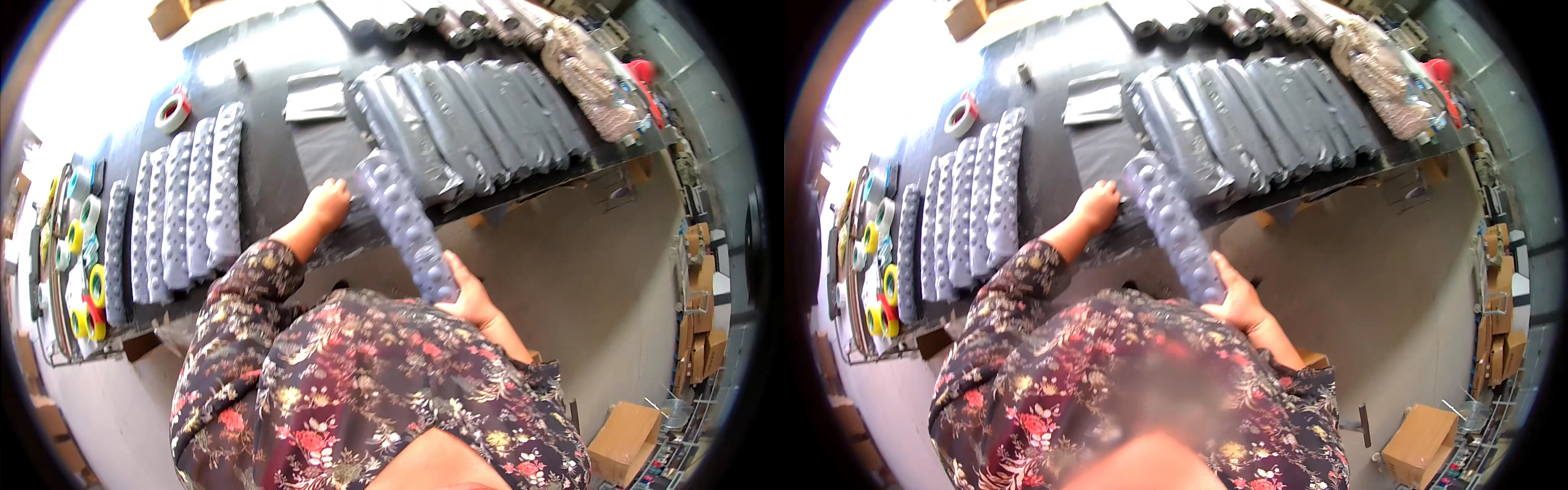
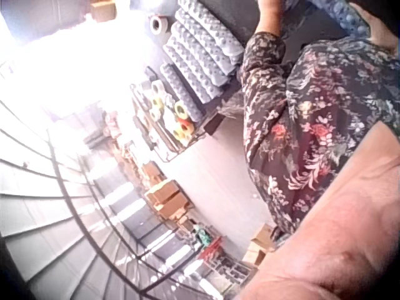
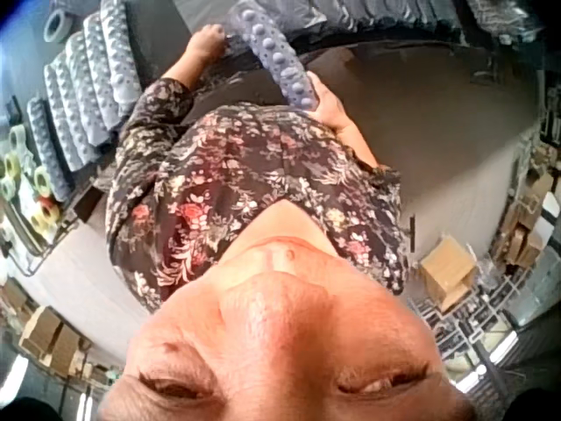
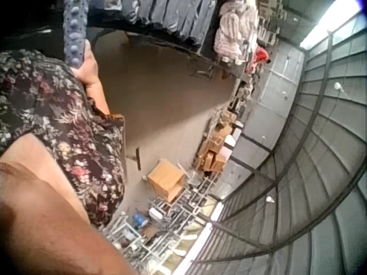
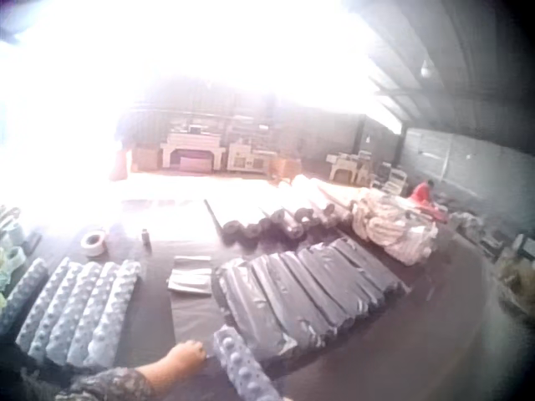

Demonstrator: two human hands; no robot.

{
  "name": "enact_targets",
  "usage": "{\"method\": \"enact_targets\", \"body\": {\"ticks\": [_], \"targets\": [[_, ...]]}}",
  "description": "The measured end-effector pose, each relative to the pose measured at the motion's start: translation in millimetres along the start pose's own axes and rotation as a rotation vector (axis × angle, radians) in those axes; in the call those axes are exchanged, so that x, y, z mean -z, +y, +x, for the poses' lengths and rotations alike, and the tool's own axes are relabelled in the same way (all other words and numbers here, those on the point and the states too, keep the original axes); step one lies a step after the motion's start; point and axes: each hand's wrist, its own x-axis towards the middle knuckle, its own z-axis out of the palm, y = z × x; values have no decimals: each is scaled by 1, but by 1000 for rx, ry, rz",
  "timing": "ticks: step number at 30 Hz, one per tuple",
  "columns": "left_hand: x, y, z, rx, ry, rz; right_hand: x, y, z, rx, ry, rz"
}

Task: The person writes on a cardboard box with a marker and then individually wraps plastic molded parts in grey plastic bags by hand at a large work table.

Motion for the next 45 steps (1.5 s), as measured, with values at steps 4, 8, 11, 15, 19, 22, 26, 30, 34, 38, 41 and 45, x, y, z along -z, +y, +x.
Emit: {"method": "enact_targets", "body": {"ticks": [4,8,11,15,19,22,26,30,34,38,41,45], "targets": [[-12,-14,0,-10,74,-40,1,-15,0,40,29,-339],[-11,-25,6,273,230,-609,-10,-17,8,146,92,-821],[-20,-36,8,317,214,-574,-28,-8,21,187,119,-932],[-17,-32,15,357,170,-590,-44,16,31,-14,48,-581],[-1,-26,9,357,169,-575,-13,20,54,-371,-451,689],[-10,-32,16,378,150,-573,-9,8,50,-407,-438,581],[-27,-43,19,344,155,-589,-7,3,54,-218,-497,385],[-22,-46,17,518,255,-825,-1,-31,28,-116,-45,-458],[-13,-42,10,469,338,-761,-3,-42,35,-211,-198,-705],[32,6,4,106,643,-367,2,-12,46,-391,-334,-335],[21,8,-6,72,706,-230,16,-41,55,-285,-280,-149],[16,9,-8,227,713,-337,30,-36,66,-285,-417,453]]}}
